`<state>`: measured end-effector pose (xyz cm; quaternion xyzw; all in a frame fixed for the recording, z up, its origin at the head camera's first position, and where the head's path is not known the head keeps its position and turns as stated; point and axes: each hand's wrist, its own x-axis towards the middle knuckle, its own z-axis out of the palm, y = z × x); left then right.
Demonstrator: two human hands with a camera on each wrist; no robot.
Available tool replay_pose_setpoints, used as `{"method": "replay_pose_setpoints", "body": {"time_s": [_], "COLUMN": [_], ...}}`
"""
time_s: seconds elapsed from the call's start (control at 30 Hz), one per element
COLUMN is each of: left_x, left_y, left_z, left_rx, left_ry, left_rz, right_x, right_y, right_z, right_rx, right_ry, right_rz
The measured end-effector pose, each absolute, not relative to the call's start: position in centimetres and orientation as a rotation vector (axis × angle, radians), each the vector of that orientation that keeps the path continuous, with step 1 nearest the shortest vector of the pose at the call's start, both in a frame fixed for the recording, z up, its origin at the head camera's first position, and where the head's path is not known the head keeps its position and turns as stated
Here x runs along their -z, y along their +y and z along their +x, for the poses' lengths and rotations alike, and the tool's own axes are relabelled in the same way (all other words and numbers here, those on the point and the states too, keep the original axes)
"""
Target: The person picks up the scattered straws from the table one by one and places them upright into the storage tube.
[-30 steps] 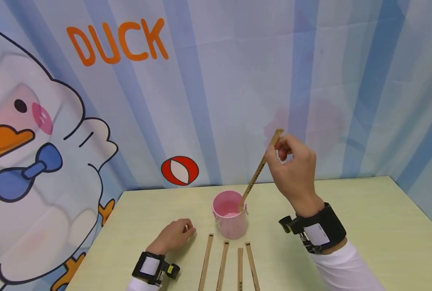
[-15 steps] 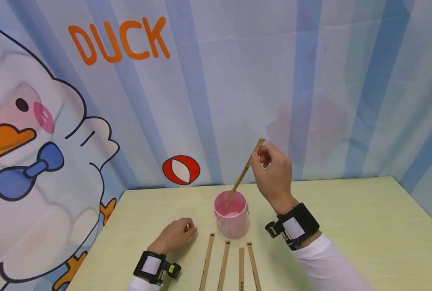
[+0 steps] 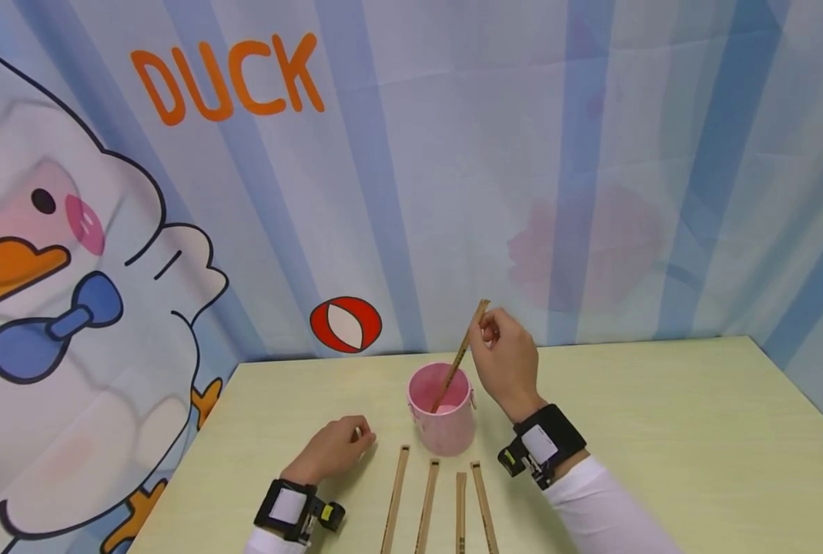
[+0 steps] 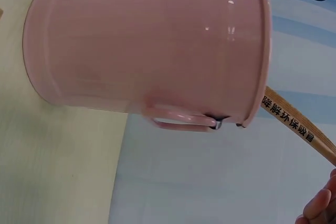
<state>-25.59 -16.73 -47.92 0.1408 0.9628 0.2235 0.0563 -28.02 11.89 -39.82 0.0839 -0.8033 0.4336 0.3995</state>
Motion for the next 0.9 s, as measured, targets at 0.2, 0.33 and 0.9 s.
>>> {"method": "replay_pose_setpoints", "body": {"time_s": [0.2,0.33,0.9], "left_x": [47.9,47.8,47.6], "left_y": [-16.8,-16.8,-16.9], "left_z": [-25.5,-25.5,-25.3], "left_rx": [-0.688,-0.703,-0.709], "left_ry": [2.918,2.912,2.921], "left_rz": [0.428,0.425,0.464], "right_x": [40.7,41.2,42.7], "right_y": [11.6,11.5,11.5], "right_z": [-28.0,-27.9,-28.2], "right_rx": [-1.126,-1.153,-1.230], "right_ry": [-2.076,-2.107,-2.220], "right_rz": [0.182,0.163,0.117]}}
